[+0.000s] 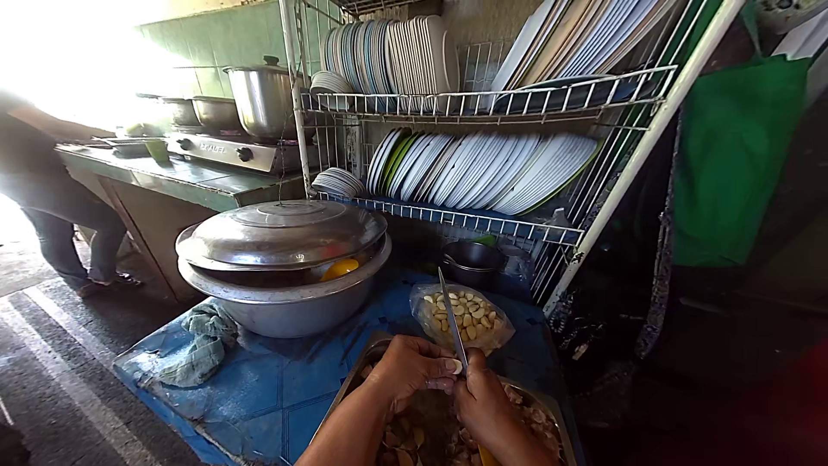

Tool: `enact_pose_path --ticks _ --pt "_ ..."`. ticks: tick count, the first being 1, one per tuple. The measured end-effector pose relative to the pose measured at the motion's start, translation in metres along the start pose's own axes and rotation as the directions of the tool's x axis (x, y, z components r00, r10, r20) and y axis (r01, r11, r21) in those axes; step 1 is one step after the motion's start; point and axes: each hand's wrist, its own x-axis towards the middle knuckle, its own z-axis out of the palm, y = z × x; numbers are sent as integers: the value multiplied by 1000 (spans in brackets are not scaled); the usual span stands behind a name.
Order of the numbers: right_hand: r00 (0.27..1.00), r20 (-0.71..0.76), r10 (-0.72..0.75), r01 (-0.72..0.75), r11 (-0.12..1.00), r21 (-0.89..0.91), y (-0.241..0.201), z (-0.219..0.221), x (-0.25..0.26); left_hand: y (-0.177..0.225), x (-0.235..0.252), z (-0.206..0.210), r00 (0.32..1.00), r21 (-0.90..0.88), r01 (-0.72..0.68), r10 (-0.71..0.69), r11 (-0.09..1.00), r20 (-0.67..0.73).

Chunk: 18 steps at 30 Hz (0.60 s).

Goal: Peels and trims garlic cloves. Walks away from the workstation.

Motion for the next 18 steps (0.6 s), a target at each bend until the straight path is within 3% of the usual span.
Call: enact_pose_path --ticks 5,18 --pt "999 -7 -39 40 995 88 2 0 -1 -3 4 -3 999 -29 4 -6 1000 -40" --pt "1000 -11 8 -8 1000 -2 -2 0 -2 -1 0 1 999 -35 30 -30 999 -14"
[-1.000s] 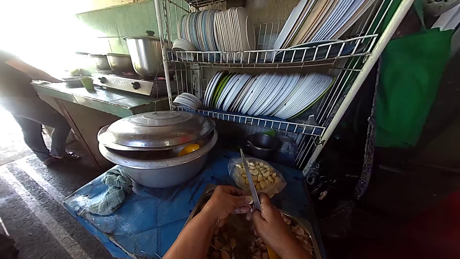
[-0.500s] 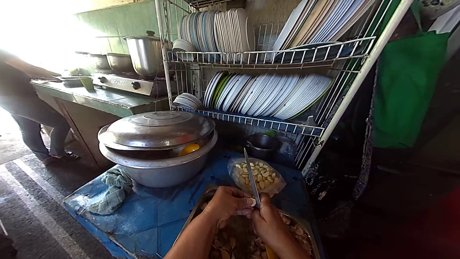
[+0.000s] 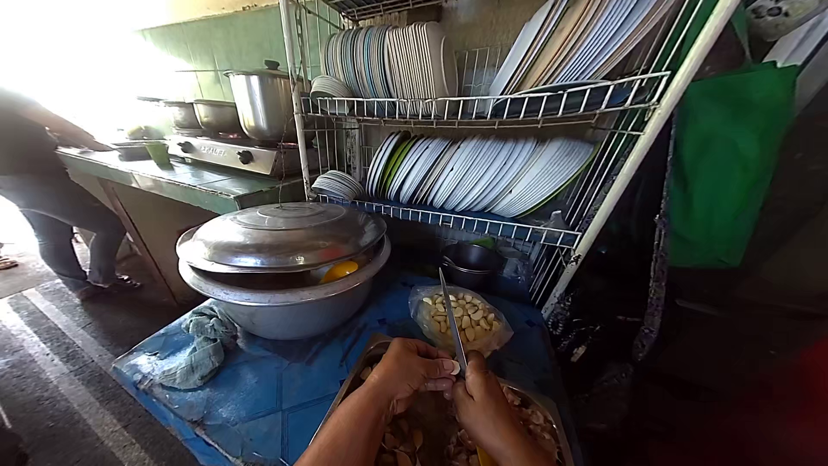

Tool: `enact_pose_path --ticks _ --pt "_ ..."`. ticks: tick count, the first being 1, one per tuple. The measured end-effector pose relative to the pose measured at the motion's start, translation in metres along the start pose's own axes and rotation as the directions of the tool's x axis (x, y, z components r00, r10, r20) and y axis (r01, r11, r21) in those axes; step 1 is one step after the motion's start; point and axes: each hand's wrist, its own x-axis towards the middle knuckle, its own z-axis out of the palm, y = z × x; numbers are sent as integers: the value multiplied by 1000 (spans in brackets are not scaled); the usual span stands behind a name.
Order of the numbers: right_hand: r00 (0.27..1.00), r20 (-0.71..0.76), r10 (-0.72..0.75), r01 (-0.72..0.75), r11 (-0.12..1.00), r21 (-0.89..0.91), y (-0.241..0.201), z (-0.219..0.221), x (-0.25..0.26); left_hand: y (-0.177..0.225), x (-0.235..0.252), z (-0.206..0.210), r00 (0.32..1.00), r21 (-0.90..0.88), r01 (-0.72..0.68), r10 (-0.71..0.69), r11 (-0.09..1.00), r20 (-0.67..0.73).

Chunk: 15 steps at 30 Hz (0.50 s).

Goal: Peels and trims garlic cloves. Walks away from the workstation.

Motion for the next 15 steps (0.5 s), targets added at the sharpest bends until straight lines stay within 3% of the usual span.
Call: enact_pose_path --ticks 6,15 --pt "999 15 -33 31 993 118 4 0 0 -2 4 -3 1000 -13 -7 6 1000 -30" --pt "998 59 -9 6 999 46 3 0 0 -1 3 0 998 -4 3 -3 1000 -66"
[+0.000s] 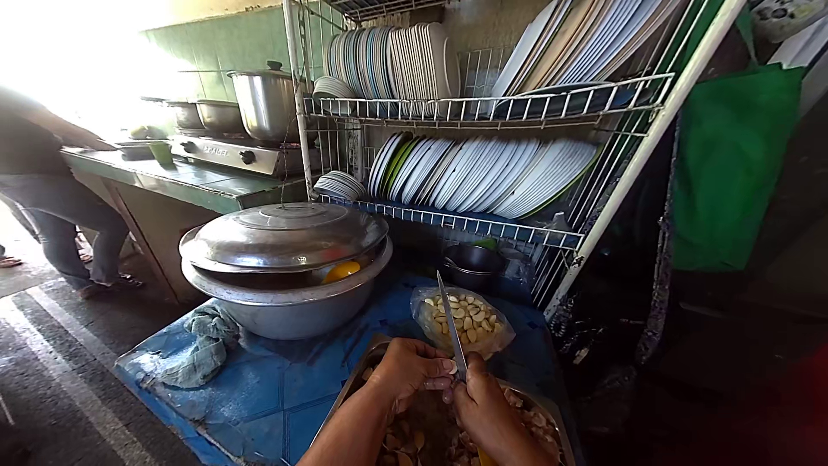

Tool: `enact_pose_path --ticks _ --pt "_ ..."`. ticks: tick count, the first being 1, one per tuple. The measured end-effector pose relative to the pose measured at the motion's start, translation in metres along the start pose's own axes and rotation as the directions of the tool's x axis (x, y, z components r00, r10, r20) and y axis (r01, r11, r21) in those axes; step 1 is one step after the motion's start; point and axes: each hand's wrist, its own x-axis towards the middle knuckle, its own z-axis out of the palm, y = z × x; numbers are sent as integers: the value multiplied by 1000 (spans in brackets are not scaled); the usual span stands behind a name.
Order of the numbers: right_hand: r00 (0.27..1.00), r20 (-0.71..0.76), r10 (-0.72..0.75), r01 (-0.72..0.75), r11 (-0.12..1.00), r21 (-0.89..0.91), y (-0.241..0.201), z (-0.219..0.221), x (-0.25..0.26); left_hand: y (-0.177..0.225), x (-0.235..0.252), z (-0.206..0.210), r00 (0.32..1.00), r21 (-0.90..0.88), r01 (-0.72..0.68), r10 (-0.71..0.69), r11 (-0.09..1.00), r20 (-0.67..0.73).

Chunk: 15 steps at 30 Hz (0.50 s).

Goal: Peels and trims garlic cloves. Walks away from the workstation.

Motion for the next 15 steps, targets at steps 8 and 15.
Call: enact_pose_path --ticks 8,15 --pt "999 -41 -6 3 997 -79 -4 2 -1 0 -3 1 1000 20 -12 12 1000 12" --pt "995 -93 35 -40 998 -52 -5 3 -2 -3 -1 -2 994 35 -18 15 999 104"
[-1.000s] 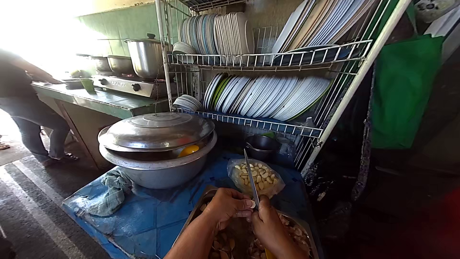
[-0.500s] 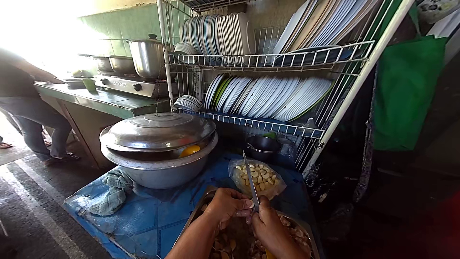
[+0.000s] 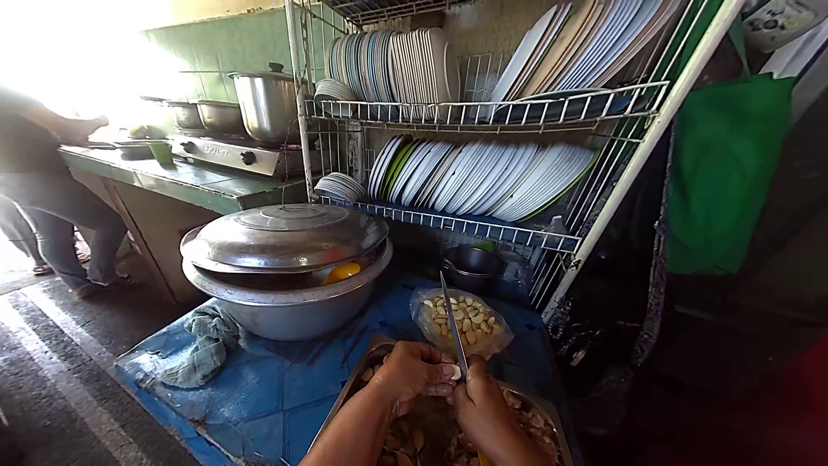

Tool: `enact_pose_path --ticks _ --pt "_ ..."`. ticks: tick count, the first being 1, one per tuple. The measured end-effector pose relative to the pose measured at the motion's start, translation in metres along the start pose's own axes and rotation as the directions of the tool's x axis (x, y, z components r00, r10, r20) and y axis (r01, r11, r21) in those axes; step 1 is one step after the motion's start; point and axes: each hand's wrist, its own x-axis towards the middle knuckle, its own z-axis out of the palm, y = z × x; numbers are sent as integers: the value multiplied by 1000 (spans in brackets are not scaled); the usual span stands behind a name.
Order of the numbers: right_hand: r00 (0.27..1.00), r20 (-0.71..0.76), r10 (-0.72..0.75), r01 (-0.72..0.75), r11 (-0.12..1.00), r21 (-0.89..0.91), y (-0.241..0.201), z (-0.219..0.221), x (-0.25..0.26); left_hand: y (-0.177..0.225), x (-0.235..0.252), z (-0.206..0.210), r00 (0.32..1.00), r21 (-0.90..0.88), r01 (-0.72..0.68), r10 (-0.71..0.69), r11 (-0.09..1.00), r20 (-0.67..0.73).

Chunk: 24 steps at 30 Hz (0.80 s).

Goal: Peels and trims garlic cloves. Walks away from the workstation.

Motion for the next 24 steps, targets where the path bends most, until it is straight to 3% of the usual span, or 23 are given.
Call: enact_pose_path --ticks 6,9,13,16,19,20,22,24 --pt "999 -37 -32 40 972 233 12 -9 4 -2 5 -16 992 0 -32 32 999 124" --pt "994 -59 -91 107 908 405 16 -13 3 -7 10 -23 991 196 -86 63 977 119" --pt "944 -174 -280 323 676 663 17 -15 -3 -5 10 -19 992 709 -43 -54 704 114" --pt "901 -263 -344 419 535 734 20 -20 -5 12 17 -3 965 847 -46 -197 530 175" --pt "901 -308 -304 425 480 767 19 -24 -8 36 34 21 978 922 -122 -117 367 176" --pt "902 -318 -291 424 461 780 19 -25 -9 42 44 27 985 922 -131 -55 364 161" --pt "903 -322 -283 421 441 793 19 -25 -9 43 67 31 990 858 -137 100 495 100" --pt "918 -286 -274 389 491 779 21 -24 -10 40 79 32 985 786 -114 175 608 7"
